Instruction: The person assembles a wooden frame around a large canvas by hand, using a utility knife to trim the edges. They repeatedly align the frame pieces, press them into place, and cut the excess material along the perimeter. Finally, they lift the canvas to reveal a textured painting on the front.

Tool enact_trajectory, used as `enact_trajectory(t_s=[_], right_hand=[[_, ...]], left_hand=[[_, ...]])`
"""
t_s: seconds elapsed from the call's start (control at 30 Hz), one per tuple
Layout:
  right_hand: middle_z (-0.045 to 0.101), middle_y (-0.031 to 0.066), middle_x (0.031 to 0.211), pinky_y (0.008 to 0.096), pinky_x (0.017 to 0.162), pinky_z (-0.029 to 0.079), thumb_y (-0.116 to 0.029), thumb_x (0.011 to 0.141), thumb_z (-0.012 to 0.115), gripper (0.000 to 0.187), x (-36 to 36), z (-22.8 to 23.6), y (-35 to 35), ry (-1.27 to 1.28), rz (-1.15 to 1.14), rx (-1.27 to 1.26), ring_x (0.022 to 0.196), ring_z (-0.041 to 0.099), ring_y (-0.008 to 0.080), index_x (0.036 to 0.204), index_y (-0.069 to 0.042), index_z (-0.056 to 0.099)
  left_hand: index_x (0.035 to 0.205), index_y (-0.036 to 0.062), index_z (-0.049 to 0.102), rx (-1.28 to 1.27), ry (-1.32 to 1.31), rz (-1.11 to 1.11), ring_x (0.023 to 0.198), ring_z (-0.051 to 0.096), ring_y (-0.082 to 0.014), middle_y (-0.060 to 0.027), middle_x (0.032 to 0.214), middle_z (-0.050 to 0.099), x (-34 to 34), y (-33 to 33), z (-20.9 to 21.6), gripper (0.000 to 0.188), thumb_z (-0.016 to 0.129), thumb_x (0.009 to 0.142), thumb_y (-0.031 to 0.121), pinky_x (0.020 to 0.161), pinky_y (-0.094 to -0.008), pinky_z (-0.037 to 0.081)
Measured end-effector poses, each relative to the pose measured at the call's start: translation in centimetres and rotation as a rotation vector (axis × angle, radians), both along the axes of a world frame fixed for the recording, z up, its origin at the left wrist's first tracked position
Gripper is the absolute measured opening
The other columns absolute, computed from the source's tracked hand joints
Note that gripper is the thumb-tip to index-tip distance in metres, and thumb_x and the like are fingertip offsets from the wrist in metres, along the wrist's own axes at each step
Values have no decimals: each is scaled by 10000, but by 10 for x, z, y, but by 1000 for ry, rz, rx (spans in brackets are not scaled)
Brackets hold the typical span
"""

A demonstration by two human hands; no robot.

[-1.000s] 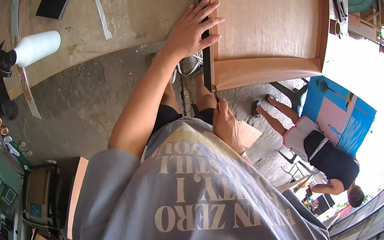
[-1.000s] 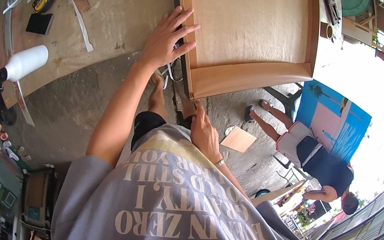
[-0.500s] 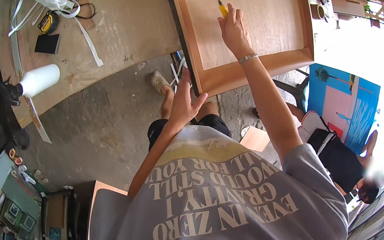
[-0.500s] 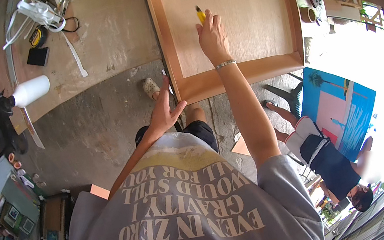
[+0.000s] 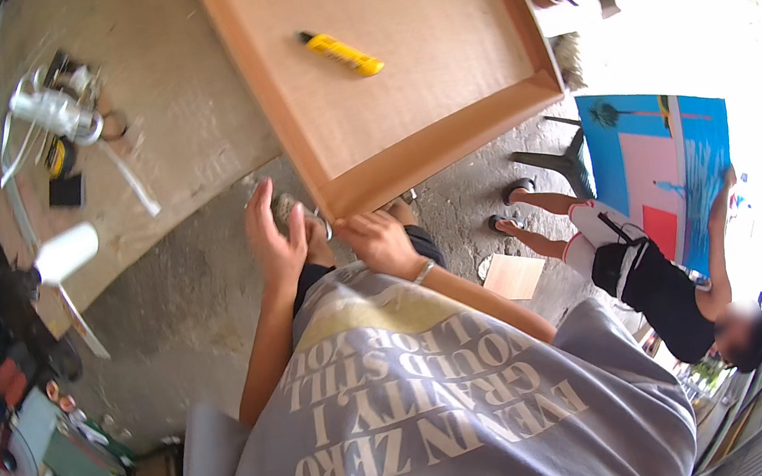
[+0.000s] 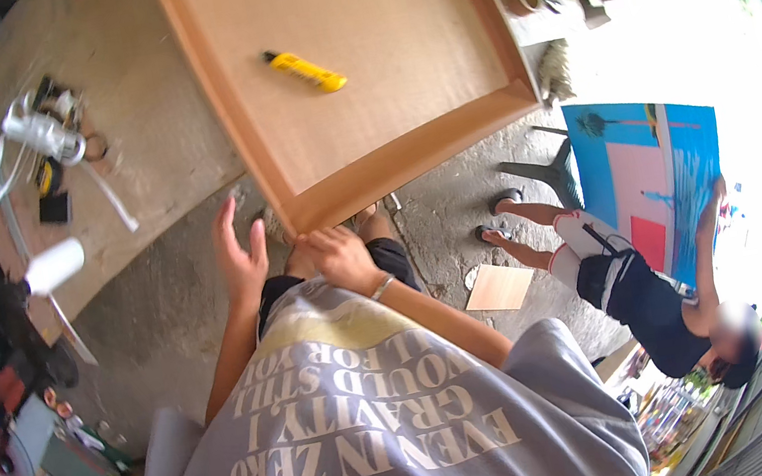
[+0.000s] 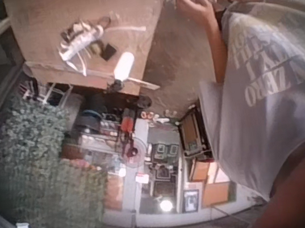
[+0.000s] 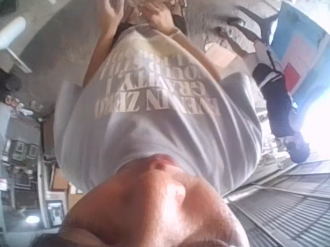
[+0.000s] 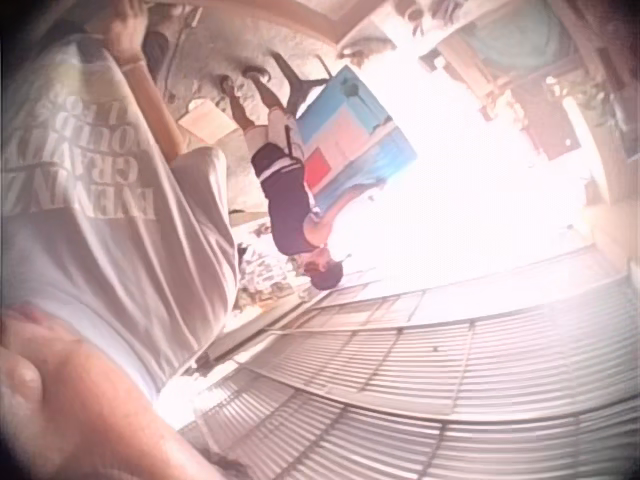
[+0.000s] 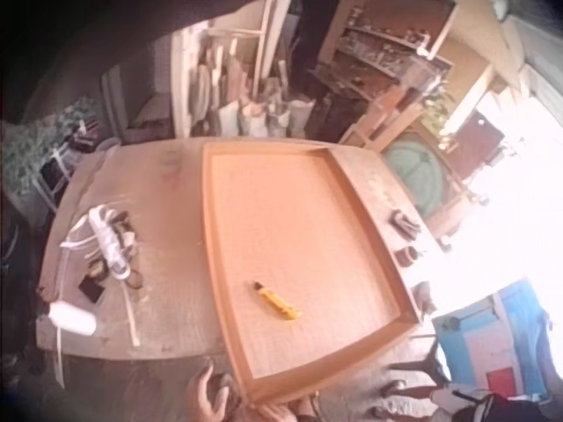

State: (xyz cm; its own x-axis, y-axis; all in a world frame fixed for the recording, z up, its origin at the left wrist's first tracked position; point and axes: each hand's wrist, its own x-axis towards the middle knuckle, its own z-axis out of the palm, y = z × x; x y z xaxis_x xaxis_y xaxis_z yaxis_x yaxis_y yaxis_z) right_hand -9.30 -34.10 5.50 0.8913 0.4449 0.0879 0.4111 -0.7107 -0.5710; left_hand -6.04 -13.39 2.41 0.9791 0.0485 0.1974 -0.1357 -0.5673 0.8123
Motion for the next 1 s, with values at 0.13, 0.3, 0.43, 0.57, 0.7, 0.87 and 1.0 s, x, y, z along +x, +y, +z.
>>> enact_trajectory(t_s=[0.13, 0.3, 0.43, 0.57, 0.7, 0.87, 1.0], right_hand=[[639, 18, 935, 363, 819, 513, -167, 821, 612, 299, 8, 2, -37, -38, 72, -143, 933, 658, 194, 1099, -98, 695], [709, 25, 1079, 366, 879, 515, -165, 790, 638, 279, 40, 13, -147, -102, -24, -145, 1015, 691, 205, 1050, -123, 729], [711, 25, 1098, 374, 846, 510, -140, 791, 642, 291, 64, 4, -262, -119, -61, -216, 1011, 691, 200, 1069, -136, 729], [708, 28, 1108, 369, 817, 518, -136, 809, 631, 268, 97, 0, -380, -83, -89, -347, 973, 700, 201, 1061, -155, 723], [696, 34, 1048, 382, 803, 528, -147, 780, 664, 296, 115, -12, -481, -118, -160, -348, 919, 700, 221, 1073, -154, 701], [606, 45, 862, 391, 788, 531, -137, 709, 724, 387, 136, 5, -530, -34, -224, -385, 822, 666, 251, 1093, -150, 675], [579, 63, 940, 409, 796, 508, -187, 746, 778, 287, 134, -11, -512, -84, -275, -276, 921, 619, 266, 1007, -124, 675]], left_hand=[[1352, -1, 573, 157, -33, -177, 1285, 547, -396, -191, 1360, 590, -3, -30, 29, 480, 681, 955, 247, 1066, -501, 440], [1391, 15, 548, 313, 90, -444, 1374, 466, -377, -187, 1443, 519, 3, -117, 47, 616, 745, 885, 305, 1114, -489, 396], [1517, 22, 403, 490, 206, -592, 1464, 350, -371, -205, 1550, 395, 27, -204, 34, 849, 778, 839, 369, 1173, -495, 341], [1579, -6, 239, 738, 239, -527, 1511, 245, -430, -272, 1617, 253, 64, -277, 21, 1145, 839, 731, 477, 1224, -540, 257], [1560, -73, 197, 852, 399, -395, 1518, 202, -446, -331, 1588, 232, 95, -296, 35, 1307, 883, 628, 533, 1208, -623, 197], [1507, -147, 265, 873, 396, -383, 1483, 263, -454, -337, 1572, 275, 94, -294, 26, 1334, 846, 606, 647, 1184, -607, 244], [1460, -165, 355, 855, 351, -389, 1442, 322, -459, -349, 1544, 324, 93, -295, 19, 1320, 819, 592, 714, 1173, -574, 276]])
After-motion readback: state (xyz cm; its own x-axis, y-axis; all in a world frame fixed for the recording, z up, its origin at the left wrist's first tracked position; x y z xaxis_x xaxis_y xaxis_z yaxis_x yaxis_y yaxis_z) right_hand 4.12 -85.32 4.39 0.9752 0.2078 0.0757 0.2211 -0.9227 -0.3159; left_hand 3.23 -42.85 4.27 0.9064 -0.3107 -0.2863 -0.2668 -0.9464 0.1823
